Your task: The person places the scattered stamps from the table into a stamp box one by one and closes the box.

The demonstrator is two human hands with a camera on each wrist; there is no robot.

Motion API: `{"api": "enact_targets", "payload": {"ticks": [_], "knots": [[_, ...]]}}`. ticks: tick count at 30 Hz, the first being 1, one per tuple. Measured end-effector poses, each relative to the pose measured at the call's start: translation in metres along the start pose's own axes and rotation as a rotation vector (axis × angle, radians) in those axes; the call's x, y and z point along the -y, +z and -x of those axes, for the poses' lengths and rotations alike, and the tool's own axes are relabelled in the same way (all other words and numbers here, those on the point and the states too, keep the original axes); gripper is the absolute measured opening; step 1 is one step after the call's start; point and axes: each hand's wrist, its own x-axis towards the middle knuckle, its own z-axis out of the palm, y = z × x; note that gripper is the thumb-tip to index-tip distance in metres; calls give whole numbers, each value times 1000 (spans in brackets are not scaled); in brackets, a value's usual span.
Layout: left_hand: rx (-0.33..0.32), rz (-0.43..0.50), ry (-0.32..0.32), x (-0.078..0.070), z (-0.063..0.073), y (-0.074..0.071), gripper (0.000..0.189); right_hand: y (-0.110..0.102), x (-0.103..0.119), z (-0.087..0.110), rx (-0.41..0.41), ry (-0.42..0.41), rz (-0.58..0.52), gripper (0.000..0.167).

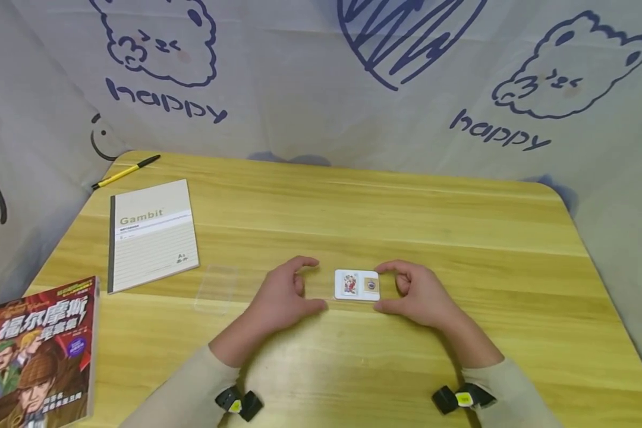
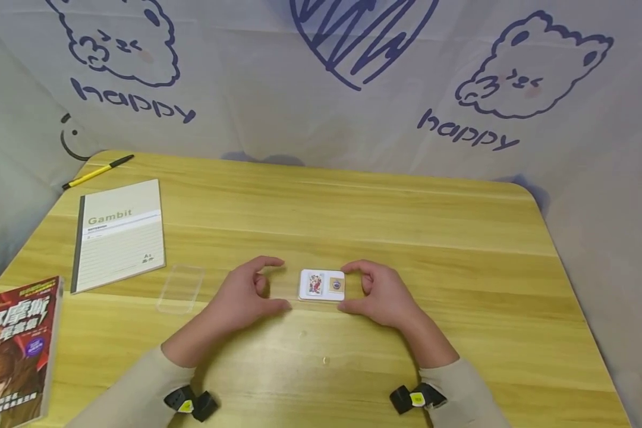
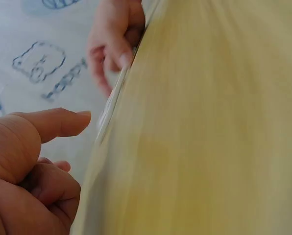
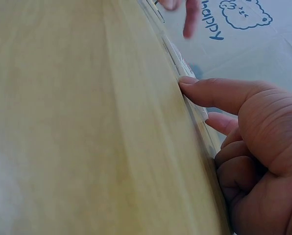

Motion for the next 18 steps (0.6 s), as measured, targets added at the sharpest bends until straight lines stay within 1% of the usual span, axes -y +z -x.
{"api": "enact_targets", "payload": {"ticks": [4, 10, 14, 18], "knots": [[-88, -8, -41, 12, 20, -27, 73, -1, 0, 1, -1, 6, 5, 57], [-178, -74, -128, 32, 46, -63, 74, -1, 0, 2, 0, 13, 1, 57], [-230, -136, -185, 41, 60, -80, 79, 0, 0, 1, 0, 6, -8, 57], [-268, -182, -231, 46, 69, -90, 87, 1, 1, 0, 0, 0, -5, 57]]}}
